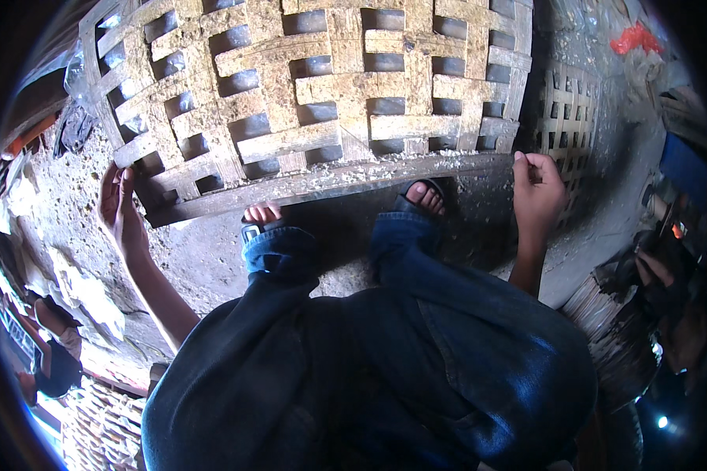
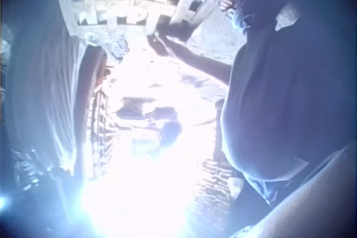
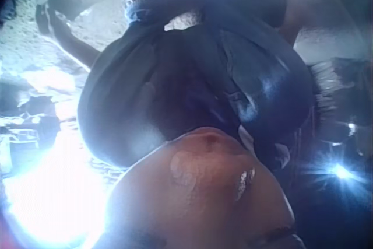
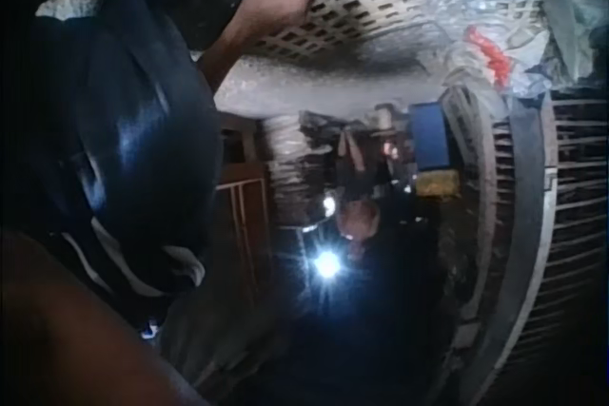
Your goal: The person assembles a wooden lattice tray by placing a plastic sheet inside, pressing it down, and adjusting the frame. The person repeats this process with another tray, ensuring the plastic is properly seated.
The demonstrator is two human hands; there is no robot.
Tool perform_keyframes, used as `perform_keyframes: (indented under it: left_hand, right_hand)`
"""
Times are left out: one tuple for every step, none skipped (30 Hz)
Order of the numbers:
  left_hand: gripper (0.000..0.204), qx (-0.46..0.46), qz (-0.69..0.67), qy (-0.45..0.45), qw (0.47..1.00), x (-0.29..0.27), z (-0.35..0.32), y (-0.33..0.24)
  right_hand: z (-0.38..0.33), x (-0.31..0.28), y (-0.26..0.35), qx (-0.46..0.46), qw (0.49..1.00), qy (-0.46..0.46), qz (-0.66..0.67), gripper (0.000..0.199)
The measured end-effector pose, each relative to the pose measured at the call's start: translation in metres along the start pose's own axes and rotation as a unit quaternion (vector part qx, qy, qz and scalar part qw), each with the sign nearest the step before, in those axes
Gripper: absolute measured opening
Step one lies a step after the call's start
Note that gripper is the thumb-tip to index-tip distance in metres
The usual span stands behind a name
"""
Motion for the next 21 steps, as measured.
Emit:
perform_keyframes:
  left_hand:
    - [0.046,-0.001,0.004,-0.001,1.0,0.002,0.0,-0.002]
    - [0.046,-0.002,0.009,-0.005,1.0,0.0,-0.003,-0.004]
    - [0.046,0.005,-0.001,0.001,1.0,-0.001,-0.005,-0.006]
    - [0.046,0.012,-0.011,0.007,1.0,-0.003,-0.005,-0.007]
    - [0.046,0.018,-0.022,0.018,0.999,-0.002,-0.004,-0.005]
    - [0.047,0.017,-0.023,0.016,0.999,-0.002,-0.003,-0.004]
    - [0.047,0.017,-0.024,0.014,0.999,-0.003,-0.002,-0.003]
    - [0.048,0.018,-0.024,0.01,1.0,-0.005,-0.003,-0.003]
    - [0.048,0.014,-0.023,0.008,1.0,-0.007,-0.002,0.0]
    - [0.048,0.009,-0.022,0.006,1.0,-0.009,-0.001,0.004]
    - [0.049,0.005,-0.021,0.003,1.0,-0.011,-0.001,0.006]
    - [0.048,-0.001,-0.009,0.002,1.0,-0.014,-0.001,0.007]
    - [0.048,-0.006,0.004,0.0,1.0,-0.016,0.0,0.008]
    - [0.048,-0.012,0.016,-0.002,1.0,-0.017,-0.001,0.008]
    - [0.048,-0.01,0.016,-0.004,1.0,-0.016,-0.002,0.008]
    - [0.047,-0.008,0.016,-0.007,1.0,-0.013,-0.001,0.004]
    - [0.047,-0.005,0.015,-0.009,1.0,-0.01,-0.001,0.001]
    - [0.047,-0.003,0.005,-0.005,1.0,-0.006,-0.002,-0.001]
    - [0.047,0.0,-0.006,-0.001,1.0,-0.002,-0.003,-0.004]
    - [0.046,0.004,-0.015,0.004,1.0,0.0,-0.003,-0.006]
    - [0.046,0.002,-0.013,0.001,1.0,-0.002,-0.004,-0.004]
  right_hand:
    - [0.001,0.0,-0.009,-0.006,1.0,-0.012,0.005,0.01]
    - [0.002,0.002,-0.014,-0.014,1.0,-0.022,0.013,0.01]
    - [0.003,0.002,-0.019,-0.022,0.999,-0.032,0.021,0.01]
    - [0.003,0.002,-0.019,-0.044,0.998,-0.035,-0.004,0.011]
    - [0.0,0.0,-0.014,-0.063,0.997,-0.04,-0.03,0.012]
    - [-0.003,-0.001,-0.009,-0.08,0.994,-0.044,-0.057,0.014]
    - [-0.003,-0.001,-0.014,-0.041,0.998,-0.036,-0.029,0.015]
    - [-0.001,0.0,-0.009,-0.004,1.0,-0.028,0.002,0.016]
    - [-0.001,-0.001,-0.003,0.035,0.999,-0.021,0.028,0.018]
    - [-0.001,-0.003,0.006,0.023,0.999,-0.016,0.02,0.021]
    - [0.0,-0.005,0.016,0.01,1.0,-0.011,0.01,0.024]
    - [0.001,-0.006,0.026,-0.003,1.0,-0.005,0.003,0.028]
    - [0.002,-0.001,0.038,0.014,0.999,0.046,-0.012,0.032]
    - [0.002,0.003,0.055,0.03,0.994,0.097,-0.028,0.037]
    - [0.002,0.01,0.067,0.045,0.987,0.148,-0.044,0.042]
    - [0.004,0.018,0.071,0.071,0.978,0.19,-0.058,0.057]
    - [0.005,0.02,0.078,0.071,0.974,0.192,-0.094,0.058]
    - [0.007,0.024,0.085,0.071,0.969,0.195,-0.13,0.06]
    - [0.009,0.026,0.094,0.07,0.963,0.198,-0.167,0.061]
    - [0.012,0.031,0.098,0.118,0.948,0.261,-0.14,0.066]
    - [0.012,0.034,0.104,0.11,0.947,0.254,-0.161,0.066]
Point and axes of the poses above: each hand's wrist, its own z-axis towards the middle knuckle, its own x-axis out of the palm, y = z × x, the point moved 8 cm from there along z, towards the middle knuckle, and after that the axes turned 15 degrees about y, right-handed, at the moved point
